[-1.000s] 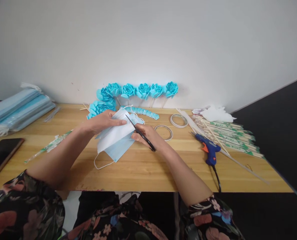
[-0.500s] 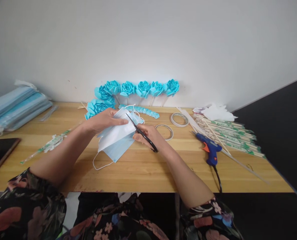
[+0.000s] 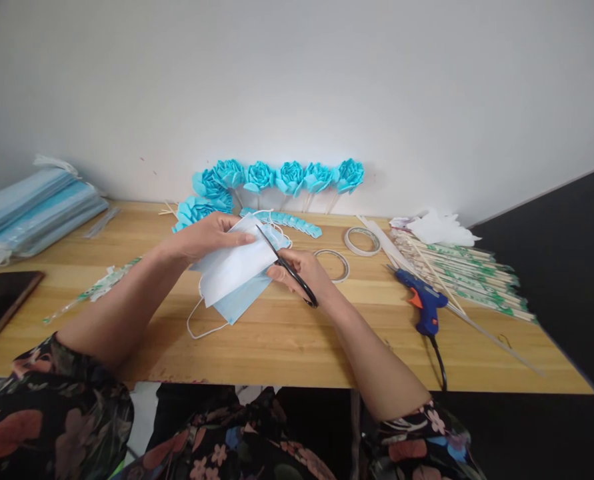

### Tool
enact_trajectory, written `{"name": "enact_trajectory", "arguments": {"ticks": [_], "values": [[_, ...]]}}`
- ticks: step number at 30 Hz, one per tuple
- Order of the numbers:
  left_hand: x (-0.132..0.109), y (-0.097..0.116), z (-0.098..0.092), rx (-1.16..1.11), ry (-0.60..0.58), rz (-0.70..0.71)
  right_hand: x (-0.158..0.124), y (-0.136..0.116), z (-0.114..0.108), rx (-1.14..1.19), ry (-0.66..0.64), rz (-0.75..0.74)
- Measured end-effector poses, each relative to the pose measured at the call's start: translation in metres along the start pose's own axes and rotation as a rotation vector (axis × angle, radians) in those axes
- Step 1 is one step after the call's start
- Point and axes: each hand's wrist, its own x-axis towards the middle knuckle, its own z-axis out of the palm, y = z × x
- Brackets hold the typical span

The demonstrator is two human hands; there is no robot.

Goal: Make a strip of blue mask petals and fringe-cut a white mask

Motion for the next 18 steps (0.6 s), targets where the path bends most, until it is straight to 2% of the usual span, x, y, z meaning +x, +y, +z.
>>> {"name": "enact_trajectory", "arguments": {"ticks": [18], "values": [[-0.001, 0.003, -0.003, 0.069, 0.026, 0.012, -0.001, -0.011, 0.003, -0.011, 0.022, 0.027]]}}
